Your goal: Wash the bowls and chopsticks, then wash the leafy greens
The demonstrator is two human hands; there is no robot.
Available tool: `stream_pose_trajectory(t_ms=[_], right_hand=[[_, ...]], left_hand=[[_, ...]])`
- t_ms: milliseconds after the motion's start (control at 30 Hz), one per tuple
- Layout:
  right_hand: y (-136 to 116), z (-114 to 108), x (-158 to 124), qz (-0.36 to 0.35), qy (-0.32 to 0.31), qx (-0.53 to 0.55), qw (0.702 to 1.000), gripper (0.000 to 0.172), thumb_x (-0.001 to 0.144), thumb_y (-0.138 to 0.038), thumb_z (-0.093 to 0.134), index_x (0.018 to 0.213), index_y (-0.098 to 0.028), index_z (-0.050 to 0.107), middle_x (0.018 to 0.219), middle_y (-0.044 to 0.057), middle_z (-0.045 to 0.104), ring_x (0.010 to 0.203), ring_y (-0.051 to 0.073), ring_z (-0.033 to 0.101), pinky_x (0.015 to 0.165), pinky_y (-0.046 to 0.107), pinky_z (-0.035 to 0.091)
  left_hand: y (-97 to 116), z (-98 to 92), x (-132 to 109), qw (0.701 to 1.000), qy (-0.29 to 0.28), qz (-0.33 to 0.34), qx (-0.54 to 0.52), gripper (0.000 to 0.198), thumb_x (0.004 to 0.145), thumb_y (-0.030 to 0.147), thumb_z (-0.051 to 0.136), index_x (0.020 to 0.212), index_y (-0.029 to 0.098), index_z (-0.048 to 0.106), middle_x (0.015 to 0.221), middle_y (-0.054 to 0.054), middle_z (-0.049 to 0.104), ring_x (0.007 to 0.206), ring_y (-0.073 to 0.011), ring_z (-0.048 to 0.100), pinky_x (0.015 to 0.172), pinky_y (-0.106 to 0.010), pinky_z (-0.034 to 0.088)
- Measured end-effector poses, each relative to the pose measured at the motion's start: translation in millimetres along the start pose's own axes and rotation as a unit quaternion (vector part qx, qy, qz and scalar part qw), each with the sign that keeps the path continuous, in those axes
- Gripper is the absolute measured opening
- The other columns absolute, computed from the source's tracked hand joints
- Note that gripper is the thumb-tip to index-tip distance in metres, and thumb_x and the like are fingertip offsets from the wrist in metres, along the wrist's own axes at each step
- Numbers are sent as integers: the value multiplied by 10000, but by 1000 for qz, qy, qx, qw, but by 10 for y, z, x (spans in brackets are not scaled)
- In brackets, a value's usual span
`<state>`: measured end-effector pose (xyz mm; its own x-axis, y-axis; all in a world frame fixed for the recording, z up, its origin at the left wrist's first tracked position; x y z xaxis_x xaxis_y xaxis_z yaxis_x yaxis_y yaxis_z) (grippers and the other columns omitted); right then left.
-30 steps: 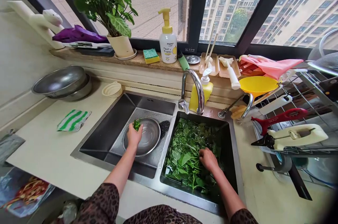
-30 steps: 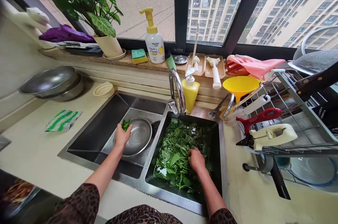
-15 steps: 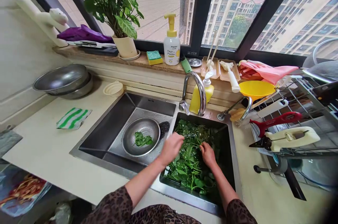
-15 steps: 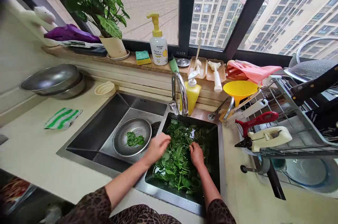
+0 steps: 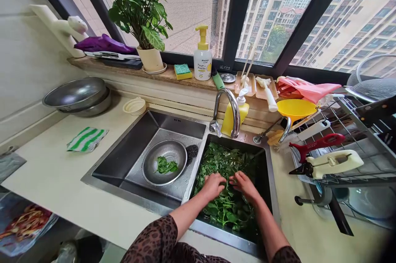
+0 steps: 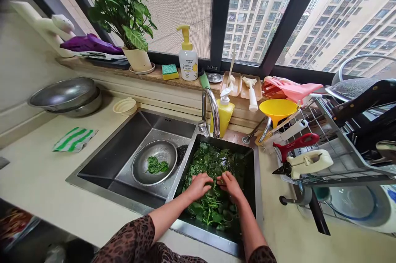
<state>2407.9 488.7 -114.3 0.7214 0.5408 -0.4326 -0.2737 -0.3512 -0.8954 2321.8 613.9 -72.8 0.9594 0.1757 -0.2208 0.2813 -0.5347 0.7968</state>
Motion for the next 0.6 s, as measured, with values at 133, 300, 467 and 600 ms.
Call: stream_pose_trajectory(t_ms=[133,300,467,600], right_hand=[[-278,46,-264,52,-50,285,956,349,699,-492,725,785,-215,531,836,10,650,645,113,589,626,251,464],[-504,172,-386,51,-82,378,921,326,664,-449,777,791,-199,610,683,-21,588,495,60,451,513,207,425],[-446,204,-360,78,-59,351,931,382,591,-438,831,810,-188,642,794,12,670,631,88,587,617,214,490],[-323,116,-357,86,-22,266,960,402,548,-424,855,780,-172,645,718,-12,663,569,64,566,534,168,445]], left_hand=[[171,-323,-51,983,112,60,-132,212,732,236,667,939,243,713,856,-60,652,843,-231,584,829,-350,424],[357,-283,-108,975,64,147,-151,580,619,199,787,1172,299,641,1141,-58,665,1060,-252,549,961,-380,381],[290,-159,-83,982,31,122,-137,297,721,170,677,1006,238,722,987,-52,735,934,-218,622,902,-349,424],[64,-214,-3,976,57,44,-206,258,731,207,642,975,168,714,974,-55,731,841,-194,634,785,-299,461]])
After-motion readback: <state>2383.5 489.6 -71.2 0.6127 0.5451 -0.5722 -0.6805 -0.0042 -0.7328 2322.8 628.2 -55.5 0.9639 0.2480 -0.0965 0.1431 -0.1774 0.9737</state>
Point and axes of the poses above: each hand's wrist, its own x-axis towards the middle knuckle, its own z-axis out of the palm, y = z × x, the point moved 9 cm from there along x, towards the middle knuckle
